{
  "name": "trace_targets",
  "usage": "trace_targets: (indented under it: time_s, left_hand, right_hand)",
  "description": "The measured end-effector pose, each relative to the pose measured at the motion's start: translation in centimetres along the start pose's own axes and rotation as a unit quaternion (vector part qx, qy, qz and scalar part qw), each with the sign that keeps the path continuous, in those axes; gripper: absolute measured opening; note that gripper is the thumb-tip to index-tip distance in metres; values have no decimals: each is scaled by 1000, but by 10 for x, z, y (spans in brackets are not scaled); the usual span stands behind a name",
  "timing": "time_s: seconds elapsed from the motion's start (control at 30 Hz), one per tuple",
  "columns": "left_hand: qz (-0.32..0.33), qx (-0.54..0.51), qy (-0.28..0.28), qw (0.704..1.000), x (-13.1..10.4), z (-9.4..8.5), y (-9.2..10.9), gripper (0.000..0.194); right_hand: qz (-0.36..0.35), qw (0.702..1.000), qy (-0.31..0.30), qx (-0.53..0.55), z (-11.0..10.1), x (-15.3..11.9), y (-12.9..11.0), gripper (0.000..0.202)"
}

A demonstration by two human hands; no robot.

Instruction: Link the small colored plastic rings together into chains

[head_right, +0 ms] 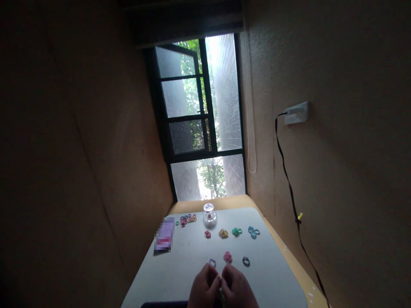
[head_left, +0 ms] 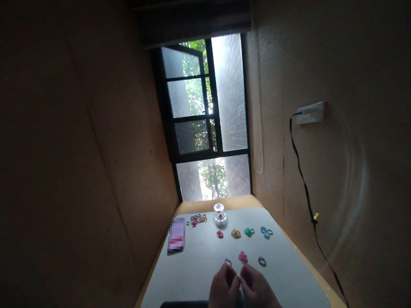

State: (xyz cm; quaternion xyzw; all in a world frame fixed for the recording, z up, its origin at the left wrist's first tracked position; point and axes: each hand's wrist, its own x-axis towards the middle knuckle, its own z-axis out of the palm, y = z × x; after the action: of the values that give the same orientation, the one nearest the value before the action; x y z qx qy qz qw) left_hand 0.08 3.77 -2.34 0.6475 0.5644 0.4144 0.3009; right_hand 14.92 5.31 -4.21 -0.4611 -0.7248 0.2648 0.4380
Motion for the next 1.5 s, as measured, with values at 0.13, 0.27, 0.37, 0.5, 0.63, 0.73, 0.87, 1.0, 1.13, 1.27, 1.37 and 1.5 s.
trace_targets:
  time_s: [0.13, 0.27, 0.37, 0.5, 0.63, 0.73, 0.87, 1.0, 1.13, 1.27, 1.37, 1.5]
  left_hand:
    - [3, -7, -5, 1000, 0, 0, -1, 12]
    - [3, -17, -3, 1000, -1, -1, 2, 9]
    - [7, -18, 1, 1000, -3, -1, 5, 6]
    - [10, -19, 6, 1000, -4, -1, 5, 7]
    - [16, -27, 11, 999, -5, -2, 6, 7]
    - [22, -20, 12, 999, -6, -3, 10, 7]
    - [23, -5, 11, 1000, -9, -6, 17, 11]
    - [20, 9, 5, 1000, -9, -7, 18, 11]
    - [19, 7, 0, 1000, -9, -6, 15, 13]
    - [33, 13, -1, 999, -9, -5, 12, 12]
    - [39, 19, 2, 999, -9, -5, 11, 13]
    - [43, 22, -1, 999, -9, -4, 12, 15]
  right_hand:
    - [0, 1000, -2, 15, 0, 0, -2, 16]
    - [-1, 1000, -7, 15, -2, -1, -4, 15]
    - [-2, 1000, -13, 9, -2, -2, -4, 15]
    - [-6, 1000, -23, 0, -3, -2, -2, 13]
    - [-3, 1000, -28, -3, -6, -2, -6, 10]
    - [-3, 1000, -22, -4, -11, -2, -13, 9]
    - [-7, 1000, -8, -8, -18, -2, -20, 9]
    - [-8, 1000, -22, -18, -21, -2, -19, 10]
    - [-9, 999, -31, -18, -22, -3, -18, 12]
    - [-10, 999, -27, -20, -23, -3, -21, 13]
    - [-9, 999, -28, -22, -24, -3, -22, 13]
    - [-6, 999, -27, -26, -23, -3, -21, 11]
